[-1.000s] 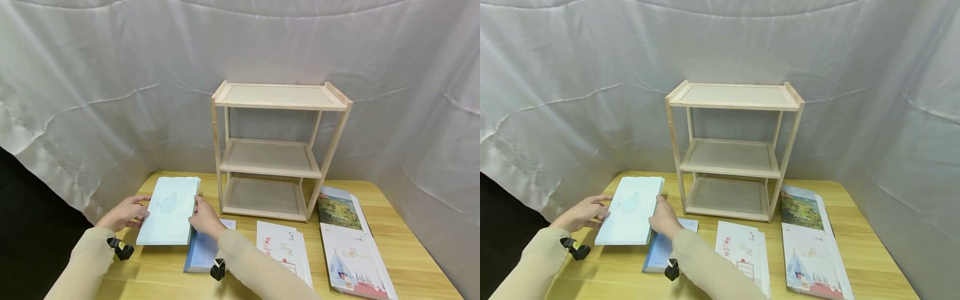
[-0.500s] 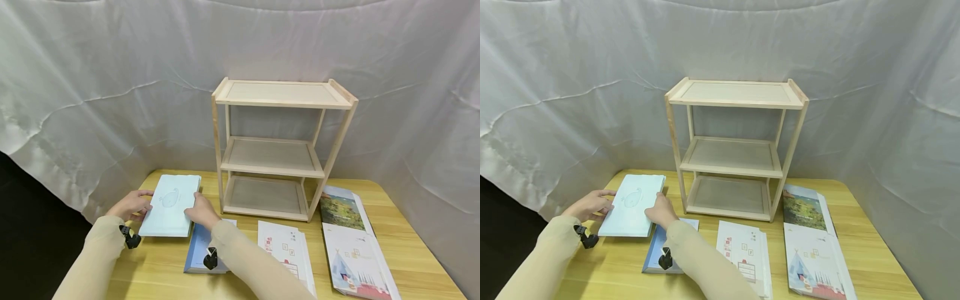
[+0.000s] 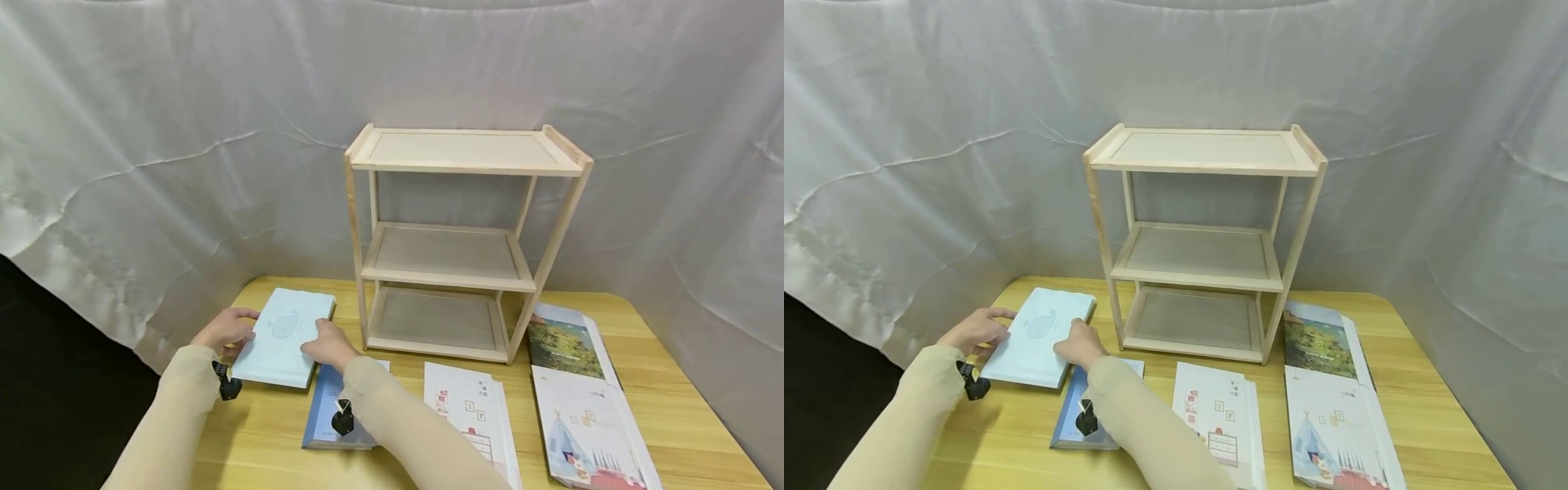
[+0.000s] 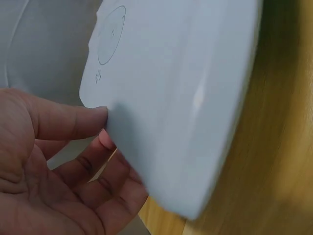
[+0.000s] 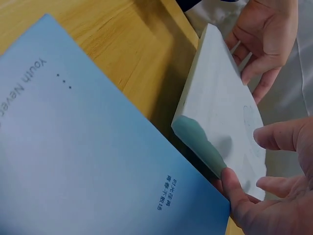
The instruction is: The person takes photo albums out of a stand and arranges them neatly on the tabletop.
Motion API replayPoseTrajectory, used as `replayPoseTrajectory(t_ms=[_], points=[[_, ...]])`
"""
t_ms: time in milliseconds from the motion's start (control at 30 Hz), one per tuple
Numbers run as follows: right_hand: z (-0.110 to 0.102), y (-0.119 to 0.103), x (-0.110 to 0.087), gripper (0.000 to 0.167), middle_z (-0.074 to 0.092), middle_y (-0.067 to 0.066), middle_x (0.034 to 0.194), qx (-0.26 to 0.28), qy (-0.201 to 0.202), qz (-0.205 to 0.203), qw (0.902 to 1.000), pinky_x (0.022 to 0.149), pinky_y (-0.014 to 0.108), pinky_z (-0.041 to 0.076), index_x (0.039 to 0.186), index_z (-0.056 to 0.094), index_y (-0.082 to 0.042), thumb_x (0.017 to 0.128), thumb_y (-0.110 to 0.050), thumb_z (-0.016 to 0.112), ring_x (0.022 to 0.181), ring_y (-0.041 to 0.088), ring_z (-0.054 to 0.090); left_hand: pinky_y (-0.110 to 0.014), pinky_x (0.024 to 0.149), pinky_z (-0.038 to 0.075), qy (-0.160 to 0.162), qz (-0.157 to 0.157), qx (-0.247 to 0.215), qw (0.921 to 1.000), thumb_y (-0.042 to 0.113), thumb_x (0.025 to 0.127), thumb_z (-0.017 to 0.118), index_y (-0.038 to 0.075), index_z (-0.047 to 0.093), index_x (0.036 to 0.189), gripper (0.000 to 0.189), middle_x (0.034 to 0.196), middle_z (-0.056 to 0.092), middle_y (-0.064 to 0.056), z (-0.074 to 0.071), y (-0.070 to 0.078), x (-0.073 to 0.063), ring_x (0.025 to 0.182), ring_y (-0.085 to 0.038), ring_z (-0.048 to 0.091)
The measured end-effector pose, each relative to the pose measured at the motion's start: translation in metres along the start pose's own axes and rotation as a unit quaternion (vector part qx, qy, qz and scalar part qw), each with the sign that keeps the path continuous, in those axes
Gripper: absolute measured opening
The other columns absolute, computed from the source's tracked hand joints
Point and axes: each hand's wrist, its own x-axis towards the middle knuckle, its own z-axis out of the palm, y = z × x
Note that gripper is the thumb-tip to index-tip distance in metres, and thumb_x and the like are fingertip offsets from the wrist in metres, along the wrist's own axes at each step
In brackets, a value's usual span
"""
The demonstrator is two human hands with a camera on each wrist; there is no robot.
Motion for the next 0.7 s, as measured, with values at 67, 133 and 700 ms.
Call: replayPoseTrajectory(t_ms=[67,133,700], points=[[0.0,0.0,0.0,0.072,0.05,0.017,0.165,-0.001,-0.004,0.001,1.0,0.127,0.05,0.043,0.161,0.044,-0.003,0.098,-0.02,0.073,0.152,0.036,0.049,-0.034,0.075,0.058,0.0,0.0,0.001,1.0,0.0,0.098,0.055,-0.004,0.044,0.157,0.06,0.121,0.058,-0.023,0.002,-0.001,0.003,0.096,-0.029,0.061],[-0.001,0.0,-0.001,0.071,0.05,0.016,0.165,0.0,-0.009,0.001,1.0,0.127,0.05,0.043,0.161,0.044,-0.003,0.098,-0.021,0.073,0.152,0.036,0.049,-0.034,0.073,0.057,0.001,0.0,0.001,1.0,0.0,0.098,0.054,-0.004,0.046,0.157,0.059,0.117,0.058,-0.021,0.003,-0.002,0.005,0.096,-0.029,0.06],[0.005,0.001,0.007,0.071,0.053,0.016,0.162,-0.009,-0.016,0.003,0.9998,0.123,0.047,0.047,0.161,0.046,-0.005,0.098,-0.021,0.074,0.145,0.033,0.055,-0.025,0.052,0.043,0.01,0.007,0.0,0.9999,-0.007,0.094,0.055,-0.015,0.047,0.15,0.056,0.083,0.061,-0.008,0.015,-0.008,0.009,0.053,-0.011,0.043]])
